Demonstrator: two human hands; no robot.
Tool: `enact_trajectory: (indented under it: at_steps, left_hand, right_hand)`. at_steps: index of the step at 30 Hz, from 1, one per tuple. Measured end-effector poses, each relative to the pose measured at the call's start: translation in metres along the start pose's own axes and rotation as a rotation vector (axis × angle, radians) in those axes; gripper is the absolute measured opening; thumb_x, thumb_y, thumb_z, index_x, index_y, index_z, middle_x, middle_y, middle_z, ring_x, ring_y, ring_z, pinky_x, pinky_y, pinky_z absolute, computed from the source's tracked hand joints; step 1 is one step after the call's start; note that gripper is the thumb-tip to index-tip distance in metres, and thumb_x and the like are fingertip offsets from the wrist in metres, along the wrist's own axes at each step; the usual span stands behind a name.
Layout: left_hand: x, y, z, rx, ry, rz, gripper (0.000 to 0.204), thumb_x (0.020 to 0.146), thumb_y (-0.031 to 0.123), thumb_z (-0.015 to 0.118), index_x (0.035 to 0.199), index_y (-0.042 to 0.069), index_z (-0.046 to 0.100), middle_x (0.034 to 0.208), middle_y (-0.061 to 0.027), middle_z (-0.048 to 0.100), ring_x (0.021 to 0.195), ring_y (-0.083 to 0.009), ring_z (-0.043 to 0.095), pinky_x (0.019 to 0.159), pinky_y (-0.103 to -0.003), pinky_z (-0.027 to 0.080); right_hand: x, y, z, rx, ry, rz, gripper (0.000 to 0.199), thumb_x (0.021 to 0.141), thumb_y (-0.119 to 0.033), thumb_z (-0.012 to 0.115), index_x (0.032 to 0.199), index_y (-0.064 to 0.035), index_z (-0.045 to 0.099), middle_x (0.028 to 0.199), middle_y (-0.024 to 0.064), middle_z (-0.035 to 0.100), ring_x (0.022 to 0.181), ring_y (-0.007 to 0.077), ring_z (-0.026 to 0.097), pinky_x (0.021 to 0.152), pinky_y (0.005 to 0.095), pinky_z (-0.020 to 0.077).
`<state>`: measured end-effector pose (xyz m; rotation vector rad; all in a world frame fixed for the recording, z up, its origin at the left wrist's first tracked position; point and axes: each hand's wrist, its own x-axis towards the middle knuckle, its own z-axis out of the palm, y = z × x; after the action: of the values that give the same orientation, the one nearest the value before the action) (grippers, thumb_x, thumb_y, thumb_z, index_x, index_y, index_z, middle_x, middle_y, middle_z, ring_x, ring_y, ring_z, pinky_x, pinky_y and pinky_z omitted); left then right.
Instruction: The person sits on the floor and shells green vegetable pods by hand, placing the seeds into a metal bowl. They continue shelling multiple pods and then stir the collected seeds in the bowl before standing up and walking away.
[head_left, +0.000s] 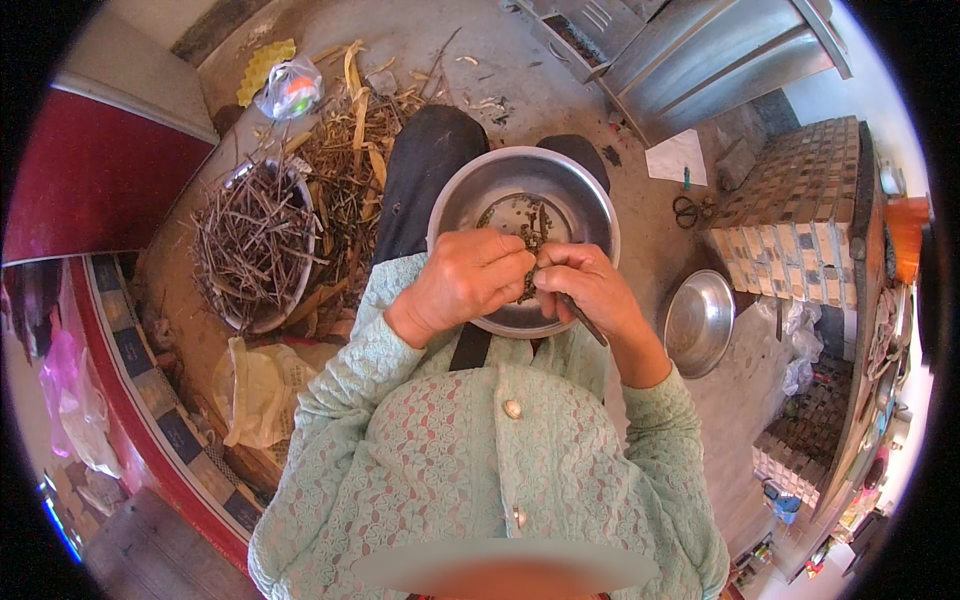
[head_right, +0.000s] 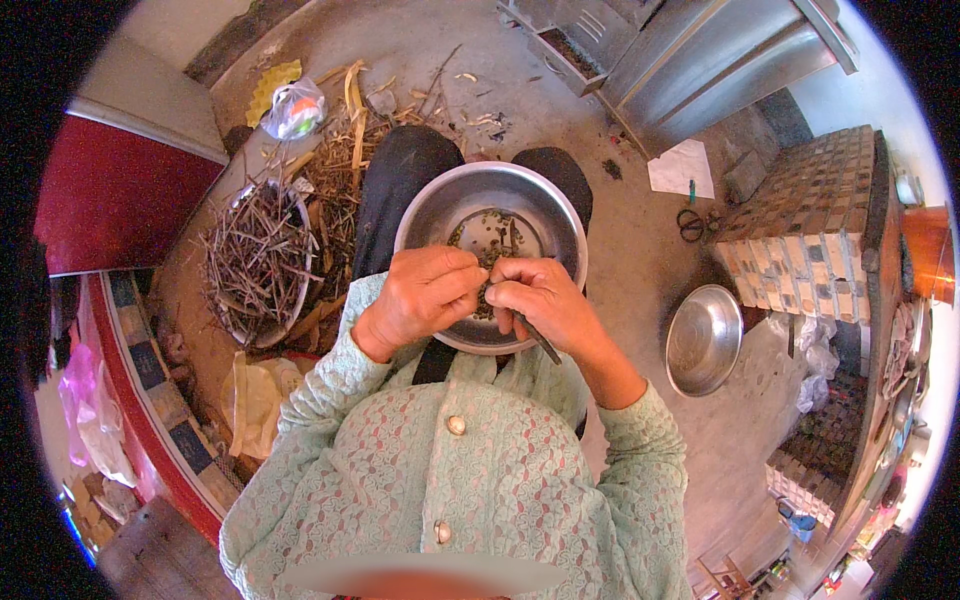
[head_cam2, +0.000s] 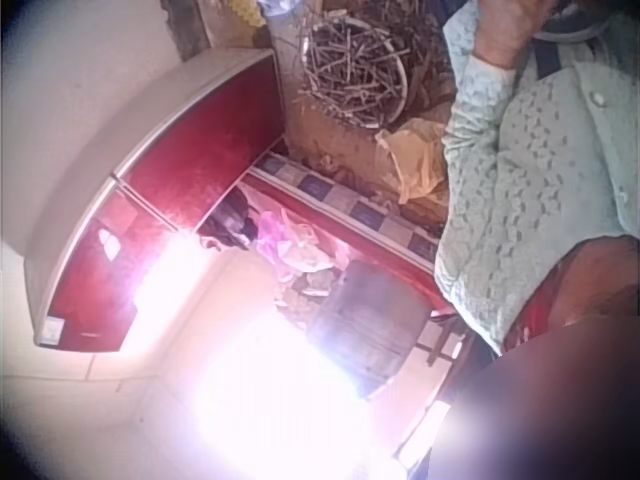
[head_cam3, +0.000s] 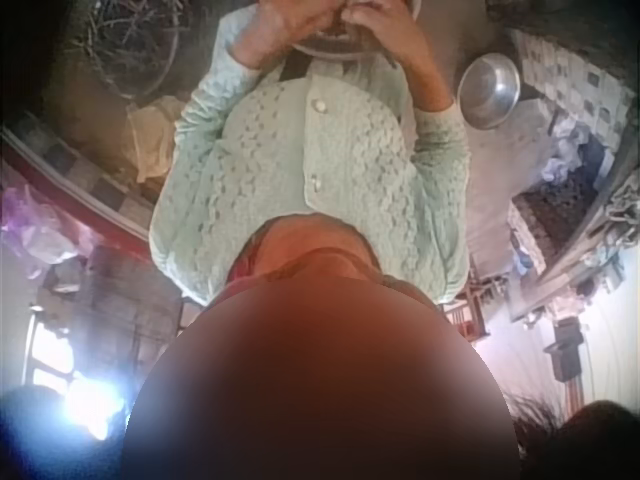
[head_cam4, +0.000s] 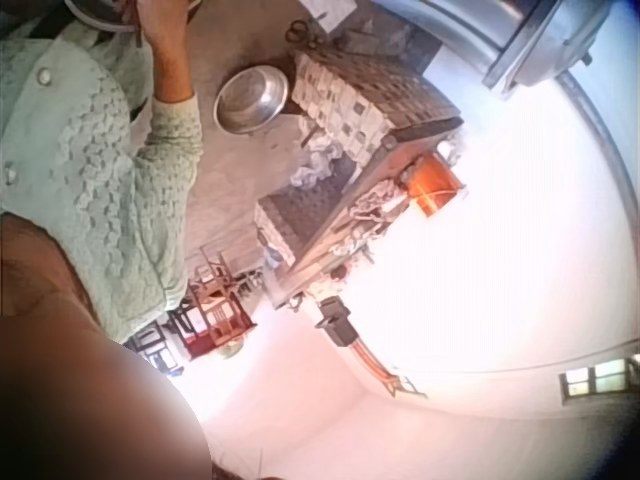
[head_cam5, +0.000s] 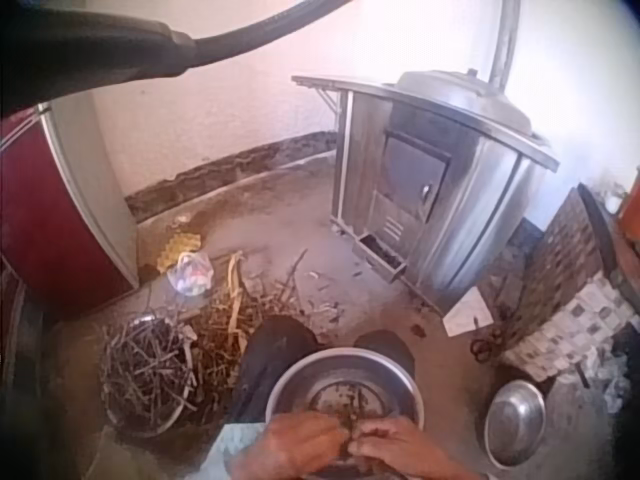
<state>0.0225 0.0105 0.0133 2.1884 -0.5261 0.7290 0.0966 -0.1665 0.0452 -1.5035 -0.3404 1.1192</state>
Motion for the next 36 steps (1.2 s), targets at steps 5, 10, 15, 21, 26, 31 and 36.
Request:
enact_trajectory:
  at_steps: [5, 10, 15, 21, 26, 31, 36]
  left_hand:
    - [-0.001, 0.003, 0.001, 0.081, -0.01, 0.031, 0.019, 0.059, -0.001, 0.066, 0.076, 0.004, 0.061, 0.073, -0.0069, 0.061, 0.061, -0.0234, 0.062, 0.053, -0.031, 0.05]
    - [-0.005, -0.004, 0.009, 0.047, 0.128, -0.002, 0.015, 0.062, 0.002, 0.065, 0.076, 0.004, 0.06, 0.066, -0.0065, 0.057, 0.053, -0.0218, 0.056, 0.048, -0.032, 0.046]
    - [-0.004, 0.005, 0.009, -0.213, 0.233, -0.336, 0.013, 0.065, -0.004, 0.061, 0.077, 0.002, 0.061, 0.065, -0.01, 0.058, 0.053, -0.022, 0.058, 0.051, -0.03, 0.047]
    - [-0.003, 0.007, 0.008, -0.311, 0.189, -0.471, 0.01, 0.068, -0.004, 0.062, 0.076, 0.0, 0.061, 0.068, -0.0092, 0.061, 0.059, -0.0152, 0.059, 0.055, -0.026, 0.046]
    - [-0.002, 0.009, 0.009, -0.361, 0.168, -0.508, 0.008, 0.069, -0.003, 0.063, 0.076, 0.0, 0.061, 0.066, -0.0096, 0.059, 0.056, -0.0132, 0.057, 0.052, -0.026, 0.045]
    - [-0.006, 0.006, 0.013, -0.363, 0.169, -0.518, 0.005, 0.072, -0.002, 0.064, 0.076, -0.001, 0.06, 0.064, -0.0074, 0.059, 0.056, -0.0083, 0.055, 0.051, -0.024, 0.044]
    - [-0.008, 0.011, 0.013, -0.74, 0.152, -0.766, 0.002, 0.075, -0.004, 0.061, 0.075, -0.002, 0.061, 0.067, -0.0014, 0.061, 0.059, -0.0055, 0.054, 0.052, -0.021, 0.044]
  right_hand:
    - [0.0, -0.002, 0.004, 0.075, -0.037, 0.093, 0.017, 0.079, -0.018, 0.055, 0.068, -0.0047, 0.056, 0.054, 0.005, 0.055, 0.04, 0.0089, 0.045, 0.038, 0.0224, 0.0347]
    - [-0.002, -0.002, 0.007, 0.191, -0.111, 0.097, 0.017, 0.081, -0.019, 0.054, 0.07, -0.0054, 0.056, 0.056, 0.0052, 0.056, 0.042, 0.0086, 0.047, 0.038, 0.0219, 0.0352]
    - [-0.005, -0.002, 0.003, 0.184, -0.114, 0.018, 0.017, 0.087, -0.021, 0.052, 0.08, -0.0056, 0.054, 0.066, 0.0053, 0.059, 0.046, 0.0086, 0.049, 0.04, 0.0219, 0.0371]
    - [-0.001, 0.008, 0.009, -0.066, 0.084, -0.214, 0.017, 0.093, -0.02, 0.049, 0.091, -0.0036, 0.051, 0.073, 0.002, 0.053, 0.059, 0.0068, 0.047, 0.053, 0.0225, 0.0396]
    - [0.007, 0.013, 0.013, -0.344, 0.239, -0.427, 0.019, 0.088, -0.018, 0.06, 0.092, -0.0016, 0.053, 0.07, 0.0047, 0.052, 0.062, 0.0092, 0.045, 0.056, 0.0248, 0.0401]
    - [0.009, 0.014, 0.015, -0.45, 0.314, -0.43, 0.018, 0.085, -0.016, 0.063, 0.088, -0.0011, 0.054, 0.068, 0.0097, 0.054, 0.06, 0.0116, 0.049, 0.055, 0.0274, 0.0416]
    - [0.005, 0.002, 0.017, -0.477, 0.271, -0.459, 0.014, 0.085, -0.012, 0.06, 0.087, -0.0004, 0.053, 0.068, 0.0119, 0.057, 0.06, 0.0132, 0.053, 0.055, 0.0292, 0.0434]
